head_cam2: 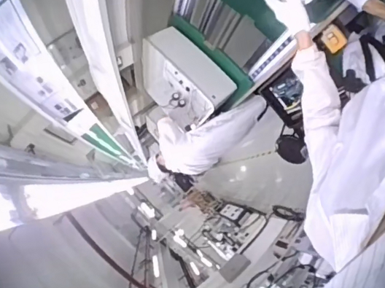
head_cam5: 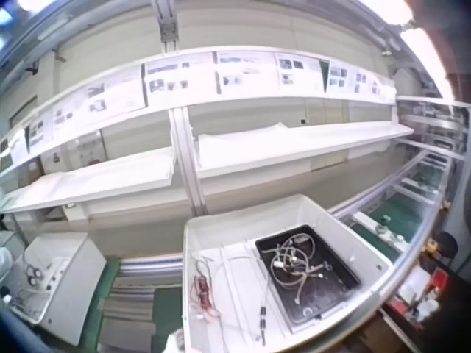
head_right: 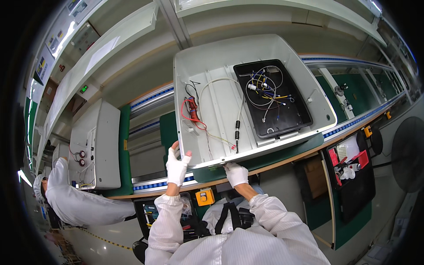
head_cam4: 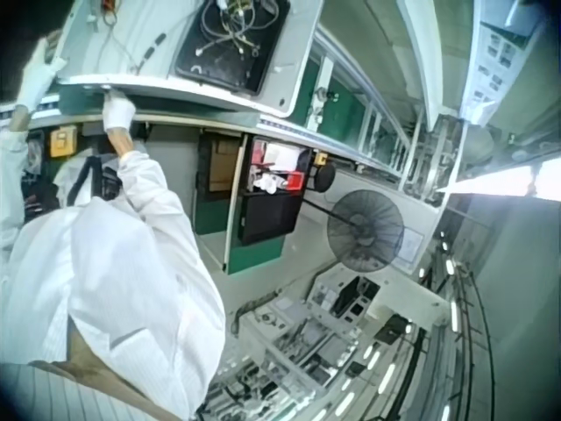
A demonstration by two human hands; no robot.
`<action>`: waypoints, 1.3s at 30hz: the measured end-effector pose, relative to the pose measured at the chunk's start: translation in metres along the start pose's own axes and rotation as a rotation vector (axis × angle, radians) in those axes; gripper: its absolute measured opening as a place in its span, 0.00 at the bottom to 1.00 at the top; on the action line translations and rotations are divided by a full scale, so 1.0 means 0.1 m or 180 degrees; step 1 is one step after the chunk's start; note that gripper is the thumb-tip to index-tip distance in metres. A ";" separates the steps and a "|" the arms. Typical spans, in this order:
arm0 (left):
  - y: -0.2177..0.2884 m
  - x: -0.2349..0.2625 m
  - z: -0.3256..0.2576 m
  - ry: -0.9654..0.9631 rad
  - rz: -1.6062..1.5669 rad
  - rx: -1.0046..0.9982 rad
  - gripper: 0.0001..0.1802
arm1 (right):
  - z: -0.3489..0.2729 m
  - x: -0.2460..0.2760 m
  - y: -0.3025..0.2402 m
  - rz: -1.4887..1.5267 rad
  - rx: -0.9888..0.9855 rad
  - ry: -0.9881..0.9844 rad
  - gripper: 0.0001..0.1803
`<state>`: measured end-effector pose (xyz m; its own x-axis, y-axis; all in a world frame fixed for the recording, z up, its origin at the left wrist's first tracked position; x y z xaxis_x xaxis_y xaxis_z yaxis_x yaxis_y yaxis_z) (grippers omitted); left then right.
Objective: Assembling and wiring components inside a large electronic device housing on a factory production line.
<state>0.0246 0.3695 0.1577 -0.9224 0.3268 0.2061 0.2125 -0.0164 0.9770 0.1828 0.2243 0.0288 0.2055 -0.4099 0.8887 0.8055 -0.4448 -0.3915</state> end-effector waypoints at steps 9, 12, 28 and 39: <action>-0.30 -0.09 0.00 -0.0061 0.0373 0.0290 0.38 | 0.03 -0.01 -0.01 -0.0422 0.0305 0.0091 0.11; -0.41 -0.08 -0.01 -0.0019 0.0141 0.0269 0.35 | 0.05 0.04 0.03 -0.0480 0.0070 0.0032 0.12; -0.75 0.03 -0.01 0.0696 -0.0365 -0.0116 0.28 | 0.31 1.64 -0.67 0.1310 0.1499 -0.3632 0.16; -0.42 -0.28 -0.05 0.1118 -0.0806 0.0402 0.29 | 2.93 0.47 3.45 -0.0507 -0.0837 -0.2033 0.14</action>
<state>0.0399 0.3565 0.1110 -0.9993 -0.0353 -0.0113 -0.0163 0.1453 0.9893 0.6332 0.2848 0.0052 0.4470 0.1876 0.8747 0.7085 -0.6712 -0.2181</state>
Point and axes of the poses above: each hand's wrist, its own z-axis towards the middle knuckle, its own x-axis out of the back of the hand, y = z × x, the point moved 8 cm from there along z, towards the middle knuckle, and after that the axes turned 13 degrees about -z, right-handed, at the moved point
